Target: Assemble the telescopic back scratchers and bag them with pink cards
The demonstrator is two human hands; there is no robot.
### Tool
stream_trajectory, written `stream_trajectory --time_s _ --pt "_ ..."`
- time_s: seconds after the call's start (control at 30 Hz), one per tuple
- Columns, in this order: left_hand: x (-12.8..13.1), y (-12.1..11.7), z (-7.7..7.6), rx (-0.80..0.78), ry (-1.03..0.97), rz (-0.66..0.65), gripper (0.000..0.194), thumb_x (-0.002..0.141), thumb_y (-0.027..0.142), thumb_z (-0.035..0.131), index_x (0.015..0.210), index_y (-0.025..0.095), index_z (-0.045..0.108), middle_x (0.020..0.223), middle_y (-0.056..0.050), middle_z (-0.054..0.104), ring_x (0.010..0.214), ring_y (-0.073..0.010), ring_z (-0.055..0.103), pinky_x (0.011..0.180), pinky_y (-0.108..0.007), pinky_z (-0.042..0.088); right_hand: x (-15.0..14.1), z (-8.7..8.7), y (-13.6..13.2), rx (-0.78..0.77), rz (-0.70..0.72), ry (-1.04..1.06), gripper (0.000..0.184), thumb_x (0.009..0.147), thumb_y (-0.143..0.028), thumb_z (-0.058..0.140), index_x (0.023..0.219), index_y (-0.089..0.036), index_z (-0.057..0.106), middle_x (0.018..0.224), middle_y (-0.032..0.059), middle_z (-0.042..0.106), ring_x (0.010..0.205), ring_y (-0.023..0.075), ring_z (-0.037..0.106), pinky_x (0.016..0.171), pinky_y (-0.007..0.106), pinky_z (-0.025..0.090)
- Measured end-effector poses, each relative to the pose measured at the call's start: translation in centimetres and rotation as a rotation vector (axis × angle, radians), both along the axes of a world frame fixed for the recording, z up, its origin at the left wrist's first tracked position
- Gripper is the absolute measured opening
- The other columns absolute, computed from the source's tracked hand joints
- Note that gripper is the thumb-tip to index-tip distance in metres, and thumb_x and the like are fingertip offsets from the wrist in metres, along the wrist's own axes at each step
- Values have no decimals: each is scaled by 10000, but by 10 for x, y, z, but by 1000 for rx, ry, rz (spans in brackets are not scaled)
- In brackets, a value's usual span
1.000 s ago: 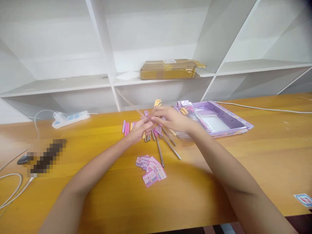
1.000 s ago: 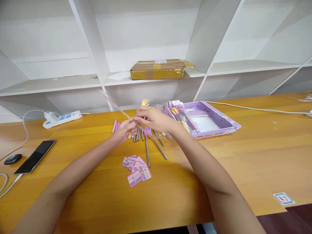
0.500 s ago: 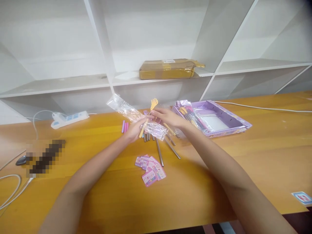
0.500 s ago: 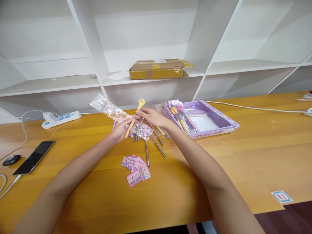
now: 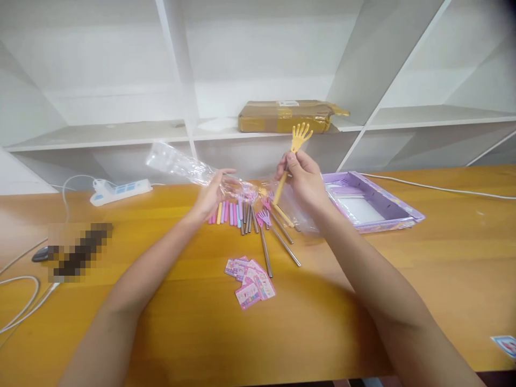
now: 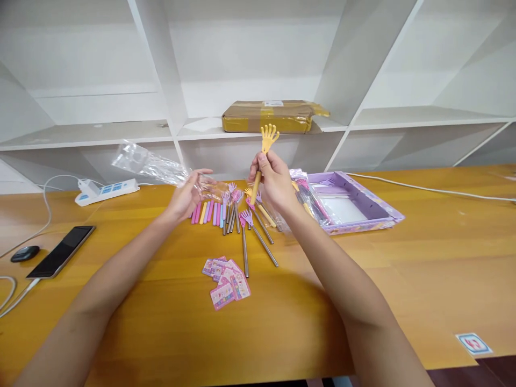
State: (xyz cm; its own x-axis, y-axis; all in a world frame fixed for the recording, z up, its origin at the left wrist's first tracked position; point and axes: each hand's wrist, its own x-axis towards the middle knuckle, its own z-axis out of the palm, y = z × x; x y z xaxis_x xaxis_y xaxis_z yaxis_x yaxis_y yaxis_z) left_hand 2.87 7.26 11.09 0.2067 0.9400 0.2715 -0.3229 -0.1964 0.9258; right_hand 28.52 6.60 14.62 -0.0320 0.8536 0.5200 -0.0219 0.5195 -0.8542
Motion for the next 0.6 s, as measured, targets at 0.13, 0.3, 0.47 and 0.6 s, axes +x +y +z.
stream_trajectory --time_s 0.13,0.3,0.47,0.6 --pt "-21 -13 41 43 -6 147 452 1032 639 654 1128 213 771 955 -83 769 833 -197 732 732 -322 652 14 30 -37 137 -115 -476 449 1065 -691 584 1042 -257 698 773 6 600 710 174 552 679 325 433" --pt "-35 -36 77 91 -19 225 486 976 679 712 1093 210 763 945 -86 792 830 -220 766 702 -336 673 15 44 -70 244 -148 -791 573 1163 -610 379 805 -219 594 774 32 585 742 186 541 717 344 363" --pt "-33 -54 90 83 -25 208 526 977 707 693 1079 196 769 1016 -123 812 979 -267 799 772 -369 710 9 46 -78 297 -131 -892 512 1174 -497 431 760 -211 525 800 32 558 750 178 502 728 346 346" --pt "-29 -64 94 54 -25 108 556 996 712 660 1084 176 779 1093 -155 817 1111 -325 800 844 -435 723 9 47 -78 313 -115 -880 476 1172 -473 455 797 -206 581 836 37 583 785 181 522 749 345 362"
